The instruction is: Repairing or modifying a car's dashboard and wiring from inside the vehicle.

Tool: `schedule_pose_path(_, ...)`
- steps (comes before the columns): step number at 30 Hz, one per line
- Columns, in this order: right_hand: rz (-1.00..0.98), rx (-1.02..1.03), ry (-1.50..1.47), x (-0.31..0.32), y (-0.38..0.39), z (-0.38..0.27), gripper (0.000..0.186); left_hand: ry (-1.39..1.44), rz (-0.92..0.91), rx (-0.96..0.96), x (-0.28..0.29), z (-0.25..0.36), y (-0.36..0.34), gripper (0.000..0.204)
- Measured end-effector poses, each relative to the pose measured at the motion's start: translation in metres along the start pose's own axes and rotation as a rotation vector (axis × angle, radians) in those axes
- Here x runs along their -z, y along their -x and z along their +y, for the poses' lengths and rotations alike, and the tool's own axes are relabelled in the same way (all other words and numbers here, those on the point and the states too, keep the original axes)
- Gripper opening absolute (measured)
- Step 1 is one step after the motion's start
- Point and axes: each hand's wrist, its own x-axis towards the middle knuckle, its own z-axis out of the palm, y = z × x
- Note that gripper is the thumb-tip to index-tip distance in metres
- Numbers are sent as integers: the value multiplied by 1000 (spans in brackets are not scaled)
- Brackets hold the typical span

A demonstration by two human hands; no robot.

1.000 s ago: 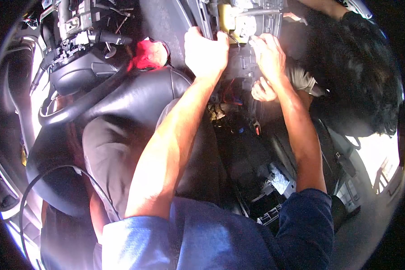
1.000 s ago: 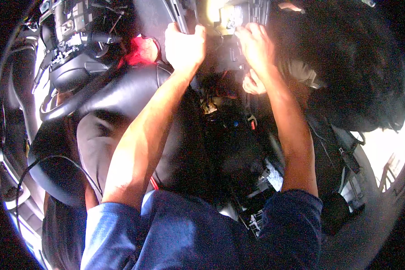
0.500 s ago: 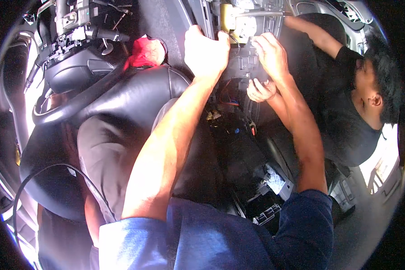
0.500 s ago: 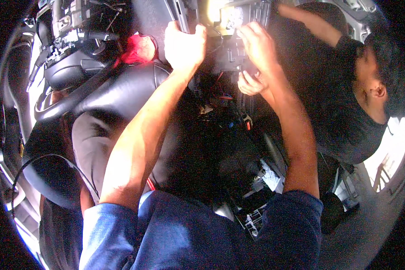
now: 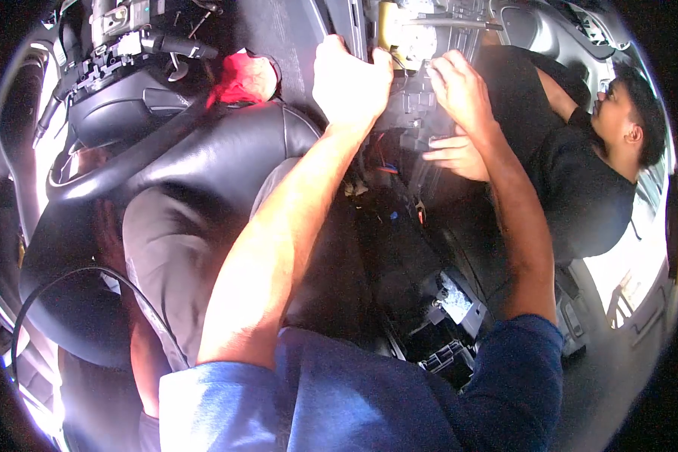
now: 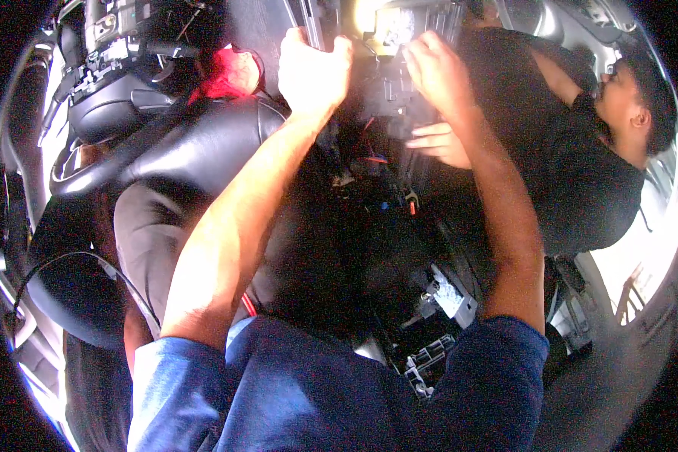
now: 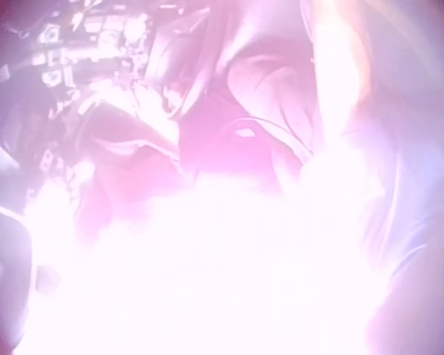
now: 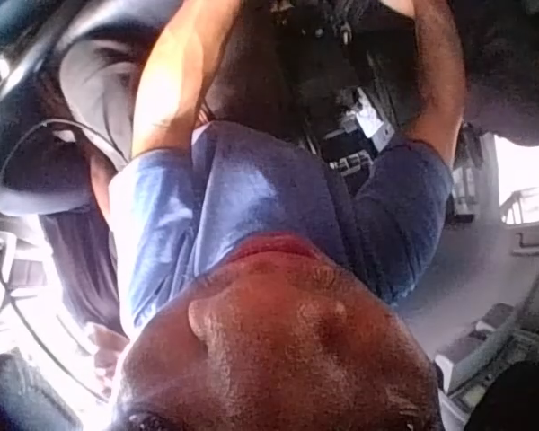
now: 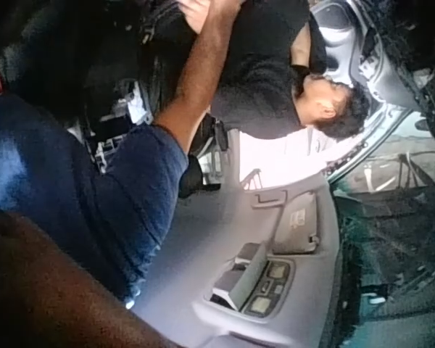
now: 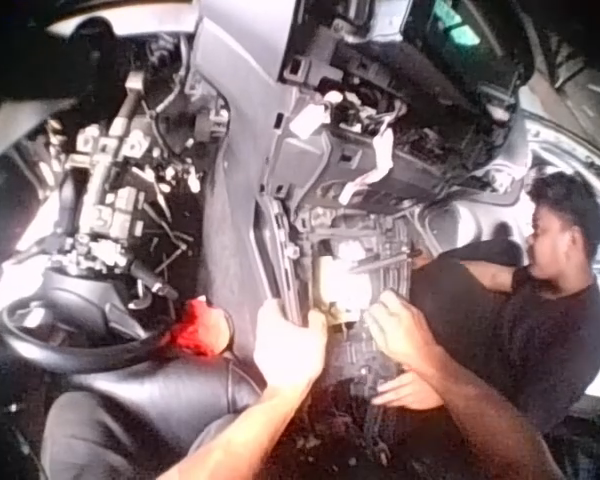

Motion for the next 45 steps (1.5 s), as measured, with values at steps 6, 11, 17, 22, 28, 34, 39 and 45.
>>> schedule_pose_path(6, 16, -5, -48, -4, 1, 8, 13, 8, -69, 34, 2, -1, -1, 53)
schedule_pose_path(11, 24, 11, -95, -4, 3, 10, 15, -6, -68, 9, 1, 0, -3, 58)
schedule_pose_path(17, 101, 63, 167, -27, 13, 35, 10, -43, -181, 86, -1, 12, -4, 70)
schedule_pose_path(22, -13, 77, 166, -9, 3, -1, 17, -117, -132, 41, 3, -4, -8, 72)
schedule_pose_path(28, 11, -157, -41, -9, 7, 1, 27, -104, -95, -23, -5, -3, -4, 71)
schedule_pose_path(34, -151, -228, -39, -30, 13, 12, 37, -177, -164, 6, -2, 5, -3, 67)
schedule_pose_path(39, 346, 315, 790, -35, 26, 28, 38, -121, -161, -63, -5, -1, -7, 66)
schedule_pose_path(45, -38, -167, -320, -12, 8, 12, 25, -203, -128, -57, -2, -5, -10, 69)
